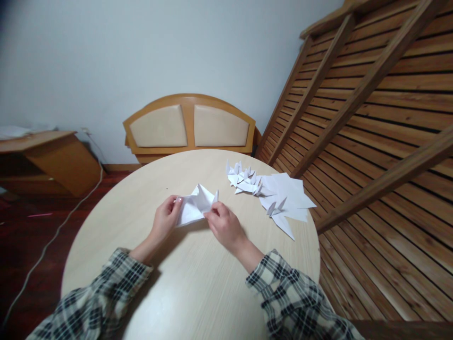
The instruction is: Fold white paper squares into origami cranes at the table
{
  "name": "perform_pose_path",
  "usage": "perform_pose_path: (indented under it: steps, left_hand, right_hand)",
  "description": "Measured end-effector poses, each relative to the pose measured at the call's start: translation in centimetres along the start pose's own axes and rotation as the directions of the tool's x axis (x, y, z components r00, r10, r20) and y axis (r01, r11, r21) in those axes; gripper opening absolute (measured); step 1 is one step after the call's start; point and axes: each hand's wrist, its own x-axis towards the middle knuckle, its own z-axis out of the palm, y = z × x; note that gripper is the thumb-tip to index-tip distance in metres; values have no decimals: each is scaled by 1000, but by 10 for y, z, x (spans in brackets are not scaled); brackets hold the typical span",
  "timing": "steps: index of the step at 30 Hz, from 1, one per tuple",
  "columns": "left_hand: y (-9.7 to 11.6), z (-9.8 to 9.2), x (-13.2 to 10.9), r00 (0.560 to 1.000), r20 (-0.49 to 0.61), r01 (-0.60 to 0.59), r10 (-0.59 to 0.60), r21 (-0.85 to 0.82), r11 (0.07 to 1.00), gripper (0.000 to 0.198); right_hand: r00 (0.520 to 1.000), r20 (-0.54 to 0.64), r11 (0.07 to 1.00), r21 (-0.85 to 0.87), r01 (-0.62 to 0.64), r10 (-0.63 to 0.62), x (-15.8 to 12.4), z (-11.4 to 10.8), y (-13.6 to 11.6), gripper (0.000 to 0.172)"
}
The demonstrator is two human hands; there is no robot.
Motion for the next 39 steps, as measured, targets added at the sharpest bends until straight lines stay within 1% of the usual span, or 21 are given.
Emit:
perform_pose_path:
  steps: [2, 4, 7, 9, 11, 14, 19, 21, 26, 27, 29, 31, 33, 34, 36, 37, 39]
  left_hand:
    - [-1, -3, 2, 1000, 18, -11, 11, 29, 1000, 24]
    - [-1, -5, 5, 999, 51, 1, -3, 44, 999, 24]
    - [-3, -7, 10, 995, 81, 60, -63, 39, 997, 25]
    - [-5, -6, 11, 991, 97, 89, -90, 9, 996, 24]
    - [-8, -5, 12, 990, 110, 87, -84, -26, 996, 22]
    - [-8, -5, 11, 994, 99, 62, -56, -65, 996, 18]
    - [0, -6, 5, 997, 67, 59, -48, -175, 983, 14]
    - [3, -5, 3, 998, 51, 49, -39, -221, 974, 13]
    - [9, 1, -2, 999, -48, -8, -4, -248, 969, 11]
    - [9, 1, -3, 998, -62, -12, -3, -250, 968, 14]
    - [9, 2, -4, 998, -68, -28, 12, -241, 970, 26]
    - [6, 2, -4, 995, -56, -88, 79, -201, 976, 37]
    - [0, 2, -3, 977, -40, -214, 211, -105, 971, 38]
    - [-3, 1, -2, 956, -28, -294, 293, -33, 955, 37]
    - [-7, 0, 0, 897, 28, -441, 441, 116, 890, 36]
    - [-8, -1, 0, 872, 69, -488, 484, 189, 852, 36]
    - [-7, -3, -1, 840, 140, -539, 524, 324, 778, 34]
  right_hand:
    - [997, -44, 997, -31, 66, -67, 0, -2, -2, 21]
    - [988, -70, 989, -67, 131, -135, -1, -5, -3, 21]
    - [973, -49, 970, -104, 218, -224, 0, -10, -4, 20]
    - [969, -16, 963, -118, 242, -245, 1, -12, -3, 19]
    - [972, 14, 962, -140, 235, -235, 2, -13, -3, 18]
    - [980, 46, 959, -205, 198, -193, 3, -12, -3, 16]
    - [998, 30, 925, -374, 66, -59, 5, -12, -5, 15]
    - [999, 24, 904, -426, 38, -30, 5, -13, -7, 14]
    - [997, -5, 868, -494, 59, -71, 10, -16, -14, 12]
    - [997, -6, 865, -497, 61, -74, 11, -17, -15, 11]
    - [998, -1, 866, -497, 56, -65, 12, -17, -16, 11]
    - [999, 10, 873, -487, 41, -42, 13, -18, -17, 11]
    - [999, 31, 880, -473, 28, -15, 13, -18, -17, 11]
    - [999, 44, 883, -469, 21, 0, 13, -18, -17, 12]
    - [997, 67, 883, -469, 8, 26, 13, -18, -18, 13]
    - [996, 75, 881, -473, 1, 38, 14, -18, -18, 14]
    - [995, 83, 876, -482, -8, 54, 14, -18, -19, 14]
